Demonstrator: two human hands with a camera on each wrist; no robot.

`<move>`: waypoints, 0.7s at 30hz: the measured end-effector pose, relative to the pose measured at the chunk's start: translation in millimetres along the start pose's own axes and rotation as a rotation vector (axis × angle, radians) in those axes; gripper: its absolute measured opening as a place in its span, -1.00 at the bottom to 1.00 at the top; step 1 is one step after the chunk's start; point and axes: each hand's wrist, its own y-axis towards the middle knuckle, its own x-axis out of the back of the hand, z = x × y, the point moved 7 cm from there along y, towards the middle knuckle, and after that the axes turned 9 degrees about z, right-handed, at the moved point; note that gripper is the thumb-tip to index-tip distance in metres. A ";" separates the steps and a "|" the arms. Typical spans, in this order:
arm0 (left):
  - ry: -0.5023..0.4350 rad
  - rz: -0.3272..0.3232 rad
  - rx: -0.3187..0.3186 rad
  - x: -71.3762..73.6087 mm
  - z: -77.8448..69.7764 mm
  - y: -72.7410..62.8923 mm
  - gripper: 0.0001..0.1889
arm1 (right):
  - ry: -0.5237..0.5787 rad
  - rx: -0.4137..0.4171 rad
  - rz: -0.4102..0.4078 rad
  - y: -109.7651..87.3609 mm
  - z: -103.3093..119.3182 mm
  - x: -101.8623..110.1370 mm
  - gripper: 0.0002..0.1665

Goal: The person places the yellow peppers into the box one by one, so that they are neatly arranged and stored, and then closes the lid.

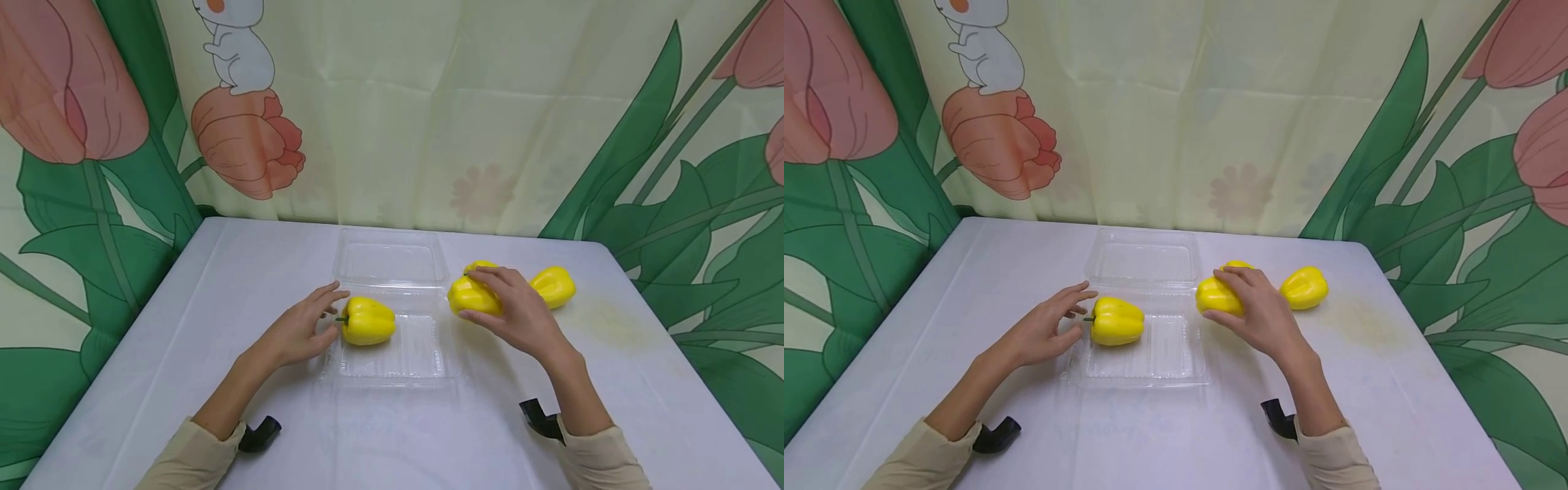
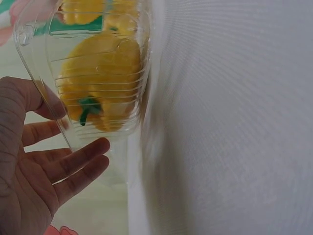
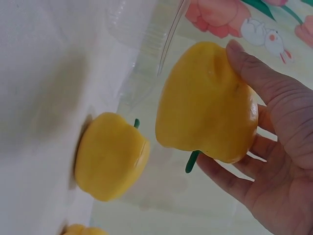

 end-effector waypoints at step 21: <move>-0.028 0.009 0.015 0.7 -0.1 0.1 -0.38 | 0.013 0.035 0.010 9.8 21.5 -2.7 -0.20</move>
